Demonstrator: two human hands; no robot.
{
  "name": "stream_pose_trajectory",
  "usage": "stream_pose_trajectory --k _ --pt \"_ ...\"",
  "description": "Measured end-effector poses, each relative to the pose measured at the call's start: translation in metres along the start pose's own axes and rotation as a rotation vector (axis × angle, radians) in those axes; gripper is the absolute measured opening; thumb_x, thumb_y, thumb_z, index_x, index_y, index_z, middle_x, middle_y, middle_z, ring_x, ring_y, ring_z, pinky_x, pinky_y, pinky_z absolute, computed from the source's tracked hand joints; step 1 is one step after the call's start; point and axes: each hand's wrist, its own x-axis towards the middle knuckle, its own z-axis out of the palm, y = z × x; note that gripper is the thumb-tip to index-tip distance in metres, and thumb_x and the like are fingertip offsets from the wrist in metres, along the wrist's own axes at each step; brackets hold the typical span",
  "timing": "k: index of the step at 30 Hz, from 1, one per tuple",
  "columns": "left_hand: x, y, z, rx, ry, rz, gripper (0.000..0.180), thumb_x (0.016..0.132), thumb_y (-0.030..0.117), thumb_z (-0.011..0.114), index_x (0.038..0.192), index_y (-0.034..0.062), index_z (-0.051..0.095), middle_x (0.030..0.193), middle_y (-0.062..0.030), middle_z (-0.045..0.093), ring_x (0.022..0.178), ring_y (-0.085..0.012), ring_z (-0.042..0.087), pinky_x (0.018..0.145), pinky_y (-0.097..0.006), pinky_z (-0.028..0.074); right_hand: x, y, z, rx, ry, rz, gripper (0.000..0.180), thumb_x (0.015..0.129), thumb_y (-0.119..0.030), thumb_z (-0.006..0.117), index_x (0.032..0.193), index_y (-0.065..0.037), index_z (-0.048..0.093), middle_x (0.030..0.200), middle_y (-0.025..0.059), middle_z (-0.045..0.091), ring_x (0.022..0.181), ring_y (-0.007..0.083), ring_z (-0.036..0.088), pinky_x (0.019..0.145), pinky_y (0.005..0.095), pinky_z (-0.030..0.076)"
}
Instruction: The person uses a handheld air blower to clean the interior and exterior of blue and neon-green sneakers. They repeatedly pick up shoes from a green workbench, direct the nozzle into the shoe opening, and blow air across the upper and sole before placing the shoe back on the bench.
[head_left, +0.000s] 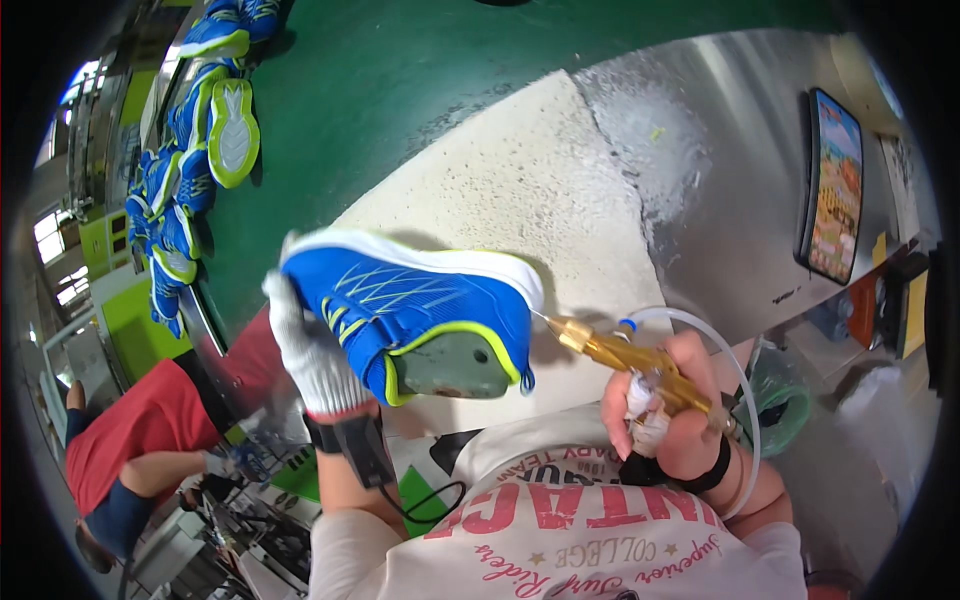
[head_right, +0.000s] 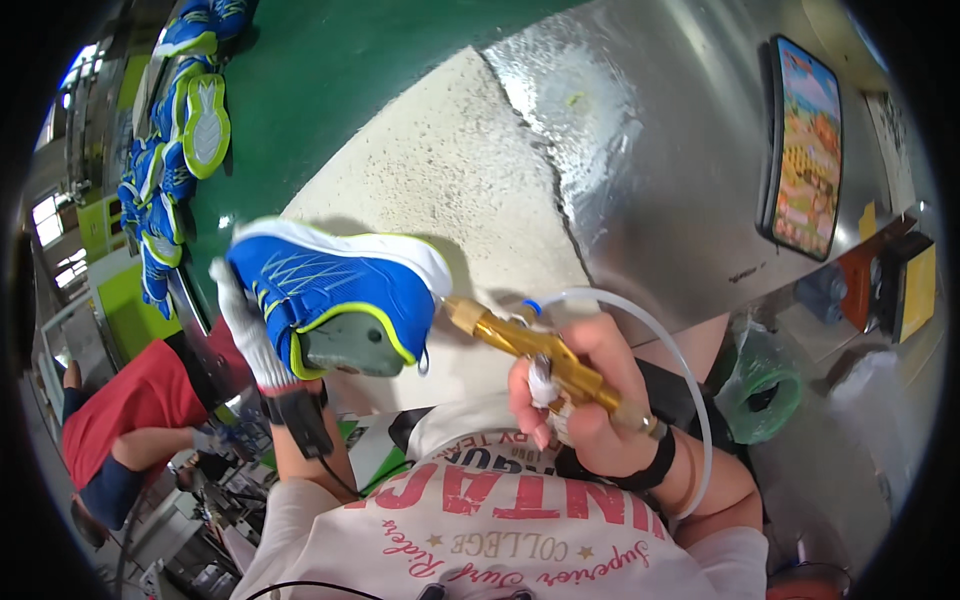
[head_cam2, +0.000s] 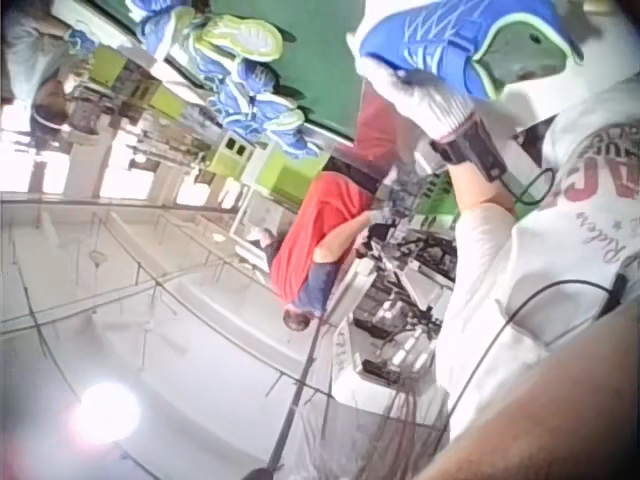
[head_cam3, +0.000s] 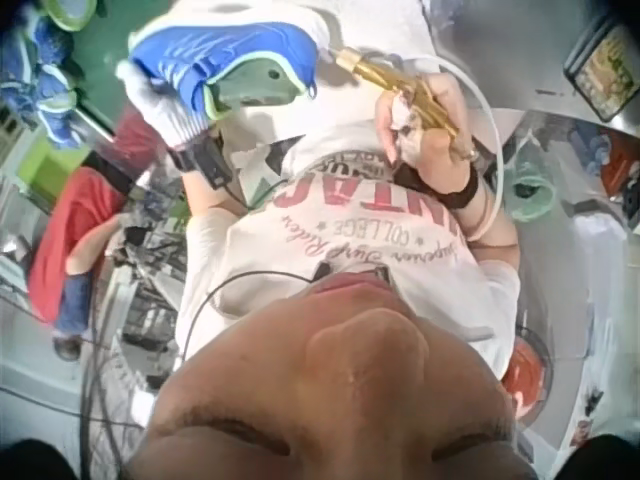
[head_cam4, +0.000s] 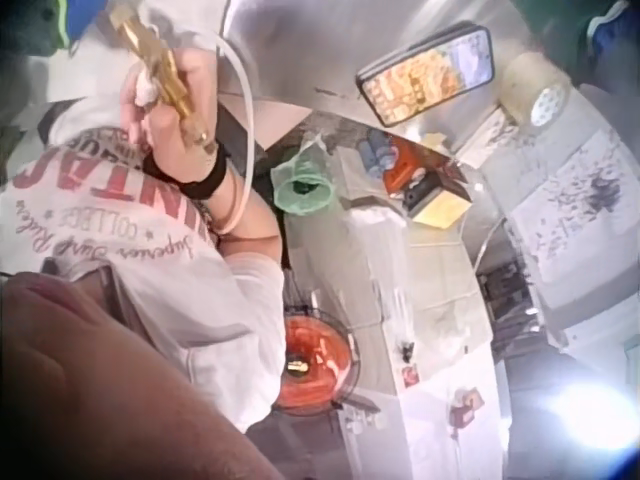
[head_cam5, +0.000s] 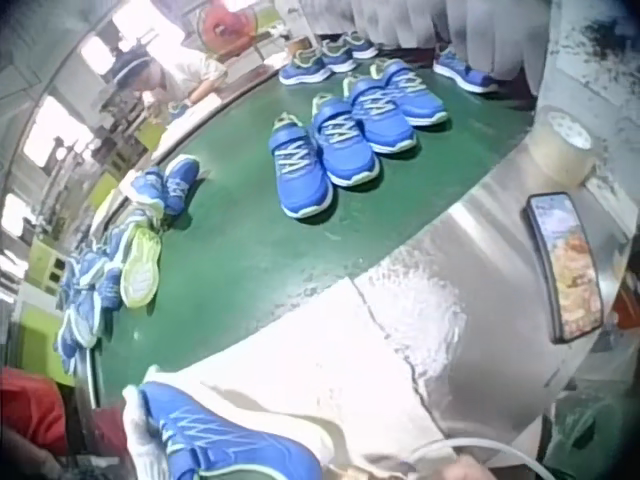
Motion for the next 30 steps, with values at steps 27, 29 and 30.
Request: stream_pose_trajectory --k 27,29,30 --pt "-0.122 -0.101 0.076 -0.651 -0.536 -1.139 0.058 0.081 0.01 0.063 0.136 0.0145 0.042 0.143 -0.0212 0.034 0.136 -0.0357 0.027 0.109 -0.046 0.031 -0.09 -0.031 0.026 -0.348 0.267 -0.213 0.061 0.084 -0.049 0.063 0.109 -0.002 0.033 0.093 0.0155 0.056 0.075 0.0159 0.053 0.068 0.0281 0.043" --pt "-0.11 -0.111 0.095 -0.662 -0.685 -1.054 0.054 0.08 0.008 0.062 0.131 0.0161 0.047 0.138 -0.0156 0.042 0.135 -0.0362 0.029 0.11 -0.05 0.029 -0.088 -0.045 0.032 -0.344 0.353 -0.189 0.061 0.086 -0.052 0.059 0.107 -0.003 0.031 0.094 0.016 0.056 0.076 0.015 0.054 0.069 0.0265 0.042" --pt "-0.104 -0.116 0.105 -0.68 -0.759 -0.968 0.051 0.079 0.007 0.061 0.128 0.0169 0.05 0.135 -0.0115 0.047 0.134 -0.0362 0.03 0.11 -0.053 0.028 -0.086 -0.052 0.034 -0.372 0.371 -0.18 0.06 0.086 -0.053 0.058 0.106 -0.003 0.032 0.094 0.0158 0.056 0.076 0.0148 0.054 0.069 0.0261 0.042"
